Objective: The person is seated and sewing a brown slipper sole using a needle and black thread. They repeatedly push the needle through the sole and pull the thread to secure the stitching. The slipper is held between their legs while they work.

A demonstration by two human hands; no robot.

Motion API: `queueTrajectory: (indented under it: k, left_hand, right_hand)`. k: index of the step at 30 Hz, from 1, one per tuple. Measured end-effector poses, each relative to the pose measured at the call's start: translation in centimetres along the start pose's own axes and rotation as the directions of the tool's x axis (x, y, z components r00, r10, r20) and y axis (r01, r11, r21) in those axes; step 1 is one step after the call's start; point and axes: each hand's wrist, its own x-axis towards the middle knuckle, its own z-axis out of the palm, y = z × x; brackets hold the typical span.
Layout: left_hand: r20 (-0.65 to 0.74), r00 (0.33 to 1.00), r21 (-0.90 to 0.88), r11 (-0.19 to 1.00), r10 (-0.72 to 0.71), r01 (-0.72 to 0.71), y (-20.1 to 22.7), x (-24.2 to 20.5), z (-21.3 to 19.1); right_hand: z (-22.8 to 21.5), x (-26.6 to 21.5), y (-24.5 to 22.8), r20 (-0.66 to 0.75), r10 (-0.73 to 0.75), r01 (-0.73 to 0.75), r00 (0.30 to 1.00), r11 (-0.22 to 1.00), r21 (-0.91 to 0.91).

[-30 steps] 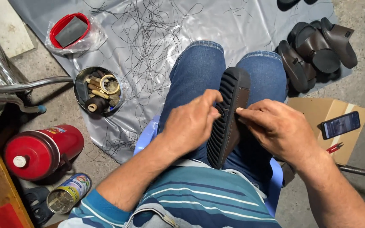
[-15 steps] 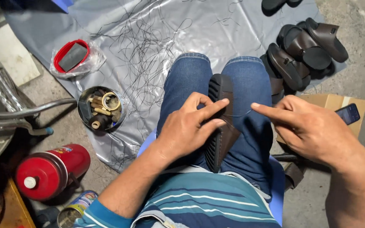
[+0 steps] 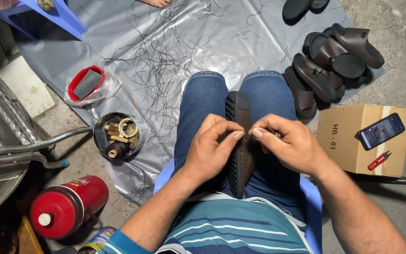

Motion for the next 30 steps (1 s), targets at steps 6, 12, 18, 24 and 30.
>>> queueTrajectory:
  k: [6, 12, 18, 24, 30]
  left_hand:
    - [-0.051, 0.990, 0.044, 0.991, 0.129, -0.127, 0.2, -2.4, -0.1]
    - [-0.084, 0.972, 0.198, 0.960, 0.219, -0.200, -0.6, -3.5, 0.4]
    - [-0.036, 0.981, 0.177, 0.967, 0.190, -0.181, -0.1, -3.6, -0.7]
    - [0.015, 0.992, 0.289, 0.950, 0.123, -0.123, 0.7, -3.0, -2.2]
    - [0.100, 0.995, 0.346, 0.938, -0.006, -0.029, 0.7, -2.7, -3.5]
  right_hand:
    - [1.0, -1.4, -0.9, -0.057, -0.110, 0.082, 0.992, 0.928, -0.365]
    - [2.6, -1.1, 0.8, -0.039, 0.142, -0.148, 0.989, 0.959, -0.244]
    - [-3.4, -1.1, 3.9, -0.514, 0.287, 0.188, 0.808, 0.702, 0.687]
    - [-2.2, -1.7, 2.5, -0.334, -0.523, 0.393, 0.784, 0.835, -0.386]
    - [1.7, -0.5, 2.2, -0.228, -0.420, 0.344, 0.878, 0.887, -0.309]
